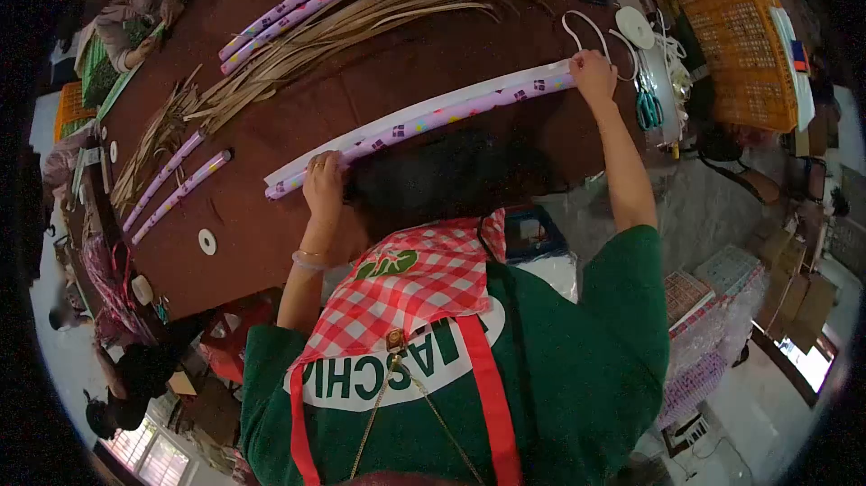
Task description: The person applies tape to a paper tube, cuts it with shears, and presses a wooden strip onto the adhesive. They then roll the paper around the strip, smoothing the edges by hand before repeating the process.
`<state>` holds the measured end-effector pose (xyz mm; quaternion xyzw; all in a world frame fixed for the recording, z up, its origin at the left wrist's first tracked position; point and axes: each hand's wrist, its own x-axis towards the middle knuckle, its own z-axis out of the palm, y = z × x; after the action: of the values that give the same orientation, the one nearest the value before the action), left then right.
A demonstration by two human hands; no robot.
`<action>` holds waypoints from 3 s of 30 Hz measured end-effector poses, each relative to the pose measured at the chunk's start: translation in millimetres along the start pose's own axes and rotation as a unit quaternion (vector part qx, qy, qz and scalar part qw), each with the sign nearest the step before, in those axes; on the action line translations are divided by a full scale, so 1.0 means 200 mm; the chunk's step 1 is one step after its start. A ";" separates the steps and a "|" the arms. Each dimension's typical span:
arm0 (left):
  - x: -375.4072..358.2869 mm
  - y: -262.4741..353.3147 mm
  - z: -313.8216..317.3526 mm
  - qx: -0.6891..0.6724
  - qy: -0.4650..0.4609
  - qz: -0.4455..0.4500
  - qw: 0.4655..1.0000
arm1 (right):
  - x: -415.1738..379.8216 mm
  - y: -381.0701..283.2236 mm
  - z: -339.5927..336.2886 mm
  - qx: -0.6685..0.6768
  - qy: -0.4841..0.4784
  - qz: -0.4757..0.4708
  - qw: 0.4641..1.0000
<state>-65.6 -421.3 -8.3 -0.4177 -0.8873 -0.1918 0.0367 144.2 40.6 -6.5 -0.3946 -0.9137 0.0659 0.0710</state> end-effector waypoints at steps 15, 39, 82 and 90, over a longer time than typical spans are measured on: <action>0.02 0.02 -0.03 -0.001 -0.026 0.017 1.000 | 0.10 0.61 0.05 0.053 0.013 0.248 0.967; 0.02 0.04 -0.05 0.043 -0.058 0.014 0.997 | -0.12 1.06 -0.10 0.118 0.147 0.445 0.875; 0.00 0.02 -0.01 0.044 -0.048 -0.012 0.998 | -0.27 -0.57 -0.10 0.086 -0.120 -0.317 0.937; -0.01 0.03 -0.03 0.046 -0.049 -0.003 0.998 | -0.17 -0.84 -0.19 0.125 -0.120 -0.361 0.916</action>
<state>-61.1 -421.5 -1.6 -0.4214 -0.8974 -0.1300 0.0117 55.1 -95.6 57.2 -0.0146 -0.9801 0.1960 0.0289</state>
